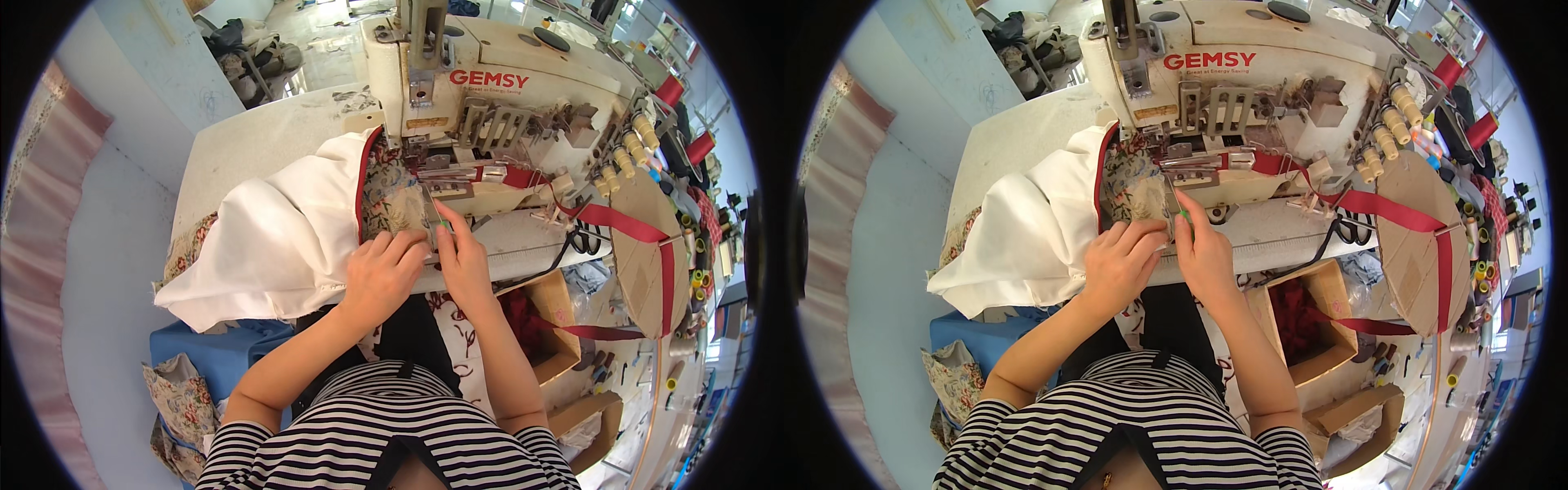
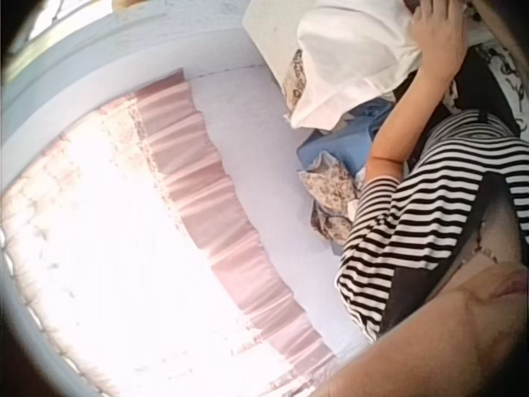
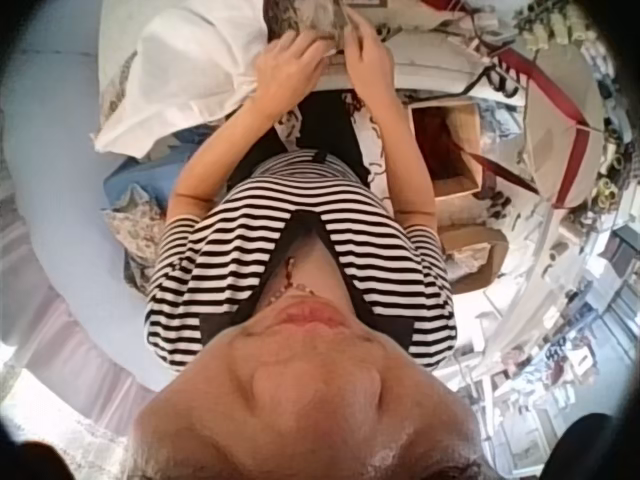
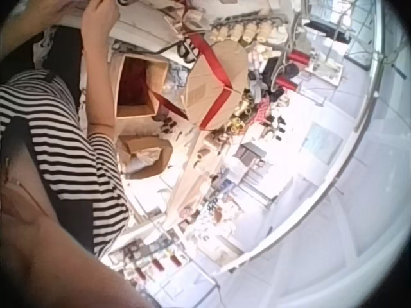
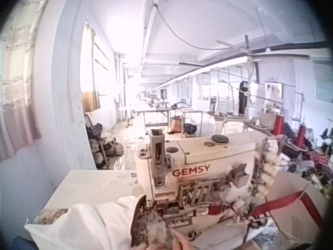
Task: The person sews a floral-patterned fabric piece using a GEMSY overlock sewing machine, aligning edges and feeding the material through the machine. They trim excess threads with scissors and handle a white fabric piece, continuing to sew and trim along the edges.
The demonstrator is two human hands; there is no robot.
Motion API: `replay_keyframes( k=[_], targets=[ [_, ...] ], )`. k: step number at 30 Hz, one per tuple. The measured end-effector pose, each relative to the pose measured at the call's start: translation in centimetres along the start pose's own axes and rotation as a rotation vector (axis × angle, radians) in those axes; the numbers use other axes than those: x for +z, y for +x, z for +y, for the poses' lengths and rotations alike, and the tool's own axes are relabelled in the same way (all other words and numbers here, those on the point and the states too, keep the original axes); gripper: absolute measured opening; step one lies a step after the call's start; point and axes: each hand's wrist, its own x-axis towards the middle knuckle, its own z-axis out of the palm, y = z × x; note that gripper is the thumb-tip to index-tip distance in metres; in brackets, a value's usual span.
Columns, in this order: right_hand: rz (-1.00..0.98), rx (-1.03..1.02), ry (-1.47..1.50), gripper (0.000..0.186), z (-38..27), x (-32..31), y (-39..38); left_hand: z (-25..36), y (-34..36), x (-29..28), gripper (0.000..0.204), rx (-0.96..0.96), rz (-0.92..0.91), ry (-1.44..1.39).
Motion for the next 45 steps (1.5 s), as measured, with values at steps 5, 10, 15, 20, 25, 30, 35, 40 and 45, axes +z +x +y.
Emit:
replay_keyframes(
  k=[5, 10, 15, 20, 25, 30, 35, 40, 45],
  targets=[
    [0.024, -0.036, -0.046, 0.035, 0.2, 0.6, 0.4, -0.5, -0.5, 0.3, 0.021, 0.069, -0.03, 0.055],
    [0.053, -0.044, -0.111, 0.035, 0.3, 1.3, 0.9, -1.0, -0.4, 0.2, 0.021, 0.119, -0.071, 0.066],
    [0.1, -0.092, -0.177, 0.034, 0.3, 1.7, 1.2, -0.9, -0.2, -0.1, 0.02, 0.11, -0.075, 0.036],
    [0.149, -0.126, -0.141, 0.034, 0.8, 2.4, 1.3, -1.3, 0.0, 0.5, 0.018, 0.138, -0.029, -0.04],
    [0.157, -0.193, -0.113, 0.034, 1.8, 2.7, 1.6, -1.7, -0.1, 0.7, 0.018, 0.139, -0.08, -0.102],
    [0.111, -0.169, -0.143, 0.035, 1.8, 1.8, 1.5, -1.6, 0.3, 0.6, 0.018, 0.153, -0.095, -0.082],
    [0.091, -0.142, -0.111, 0.035, 1.2, 1.3, 0.9, -2.0, 0.7, 0.7, 0.016, 0.147, -0.083, -0.061],
    [0.1, -0.134, -0.111, 0.036, 1.3, 1.5, 1.0, -2.5, 1.4, 0.4, 0.011, 0.134, -0.08, -0.029],
    [0.105, -0.131, -0.108, 0.035, 1.3, 1.6, 1.3, -2.7, 1.4, 0.6, 0.01, 0.125, -0.086, -0.019]
  ],
)
